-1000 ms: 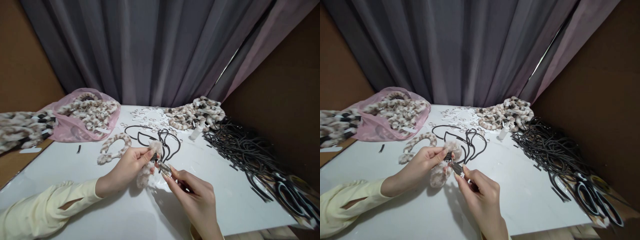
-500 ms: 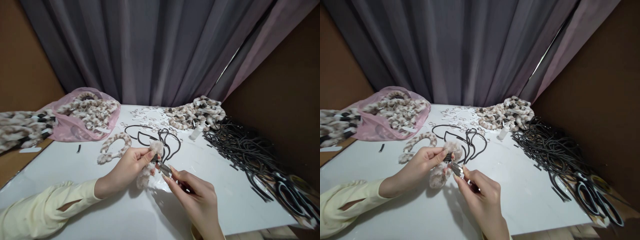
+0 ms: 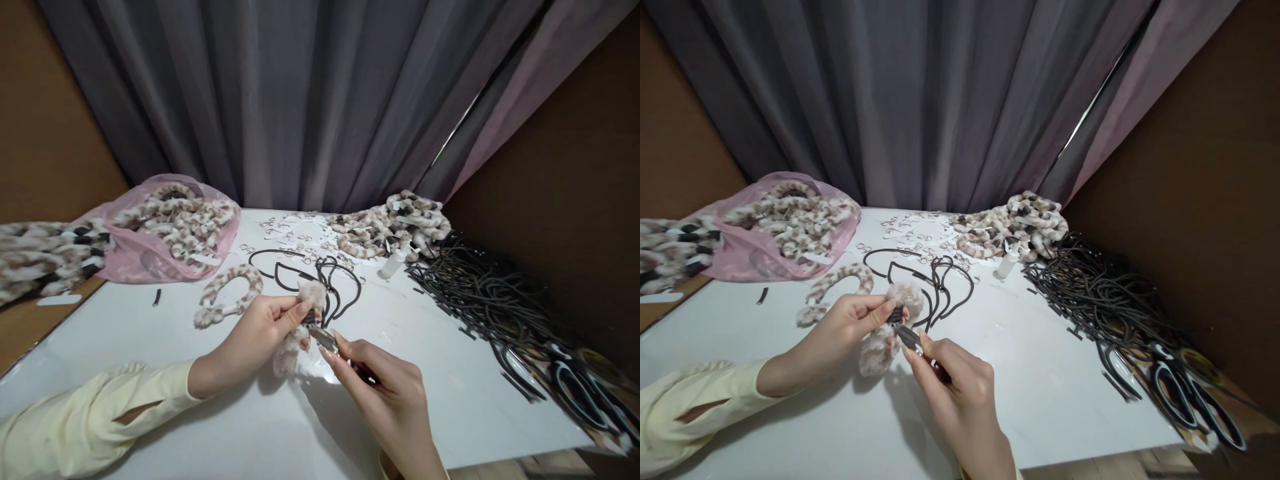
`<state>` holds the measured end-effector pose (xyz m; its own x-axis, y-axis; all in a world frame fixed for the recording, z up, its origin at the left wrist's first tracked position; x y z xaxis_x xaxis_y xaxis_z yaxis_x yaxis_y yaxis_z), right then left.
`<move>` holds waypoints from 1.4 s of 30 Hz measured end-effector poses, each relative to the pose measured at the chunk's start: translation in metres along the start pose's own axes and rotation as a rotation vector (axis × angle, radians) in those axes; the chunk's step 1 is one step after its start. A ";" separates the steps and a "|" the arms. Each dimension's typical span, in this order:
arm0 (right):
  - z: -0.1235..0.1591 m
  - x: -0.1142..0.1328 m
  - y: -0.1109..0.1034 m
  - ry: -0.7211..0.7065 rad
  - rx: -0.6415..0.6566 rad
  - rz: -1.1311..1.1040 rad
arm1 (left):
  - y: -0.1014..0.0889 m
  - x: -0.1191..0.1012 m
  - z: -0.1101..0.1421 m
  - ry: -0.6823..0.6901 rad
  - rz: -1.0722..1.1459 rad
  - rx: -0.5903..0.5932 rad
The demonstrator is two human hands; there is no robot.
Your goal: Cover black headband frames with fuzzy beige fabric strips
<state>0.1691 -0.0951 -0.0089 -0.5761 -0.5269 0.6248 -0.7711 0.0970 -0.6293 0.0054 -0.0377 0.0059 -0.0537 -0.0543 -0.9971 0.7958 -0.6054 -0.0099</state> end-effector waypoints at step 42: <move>-0.010 -0.002 0.011 0.312 -0.087 -0.305 | -0.008 -0.001 -0.010 0.026 0.173 -0.089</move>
<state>0.1594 -0.0849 -0.0129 -0.3629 -0.2637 0.8937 -0.9307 0.0545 -0.3618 0.0052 -0.0254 0.0058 0.1033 -0.1298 -0.9861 0.8423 -0.5159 0.1562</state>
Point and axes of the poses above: each hand's wrist, its own z-axis away from the middle knuckle, its own y-axis out of the palm, x = y × z, the point moved 1 cm from there along -z, towards the middle knuckle, and after that the axes turned 13 degrees about x, right-handed, at the moved point
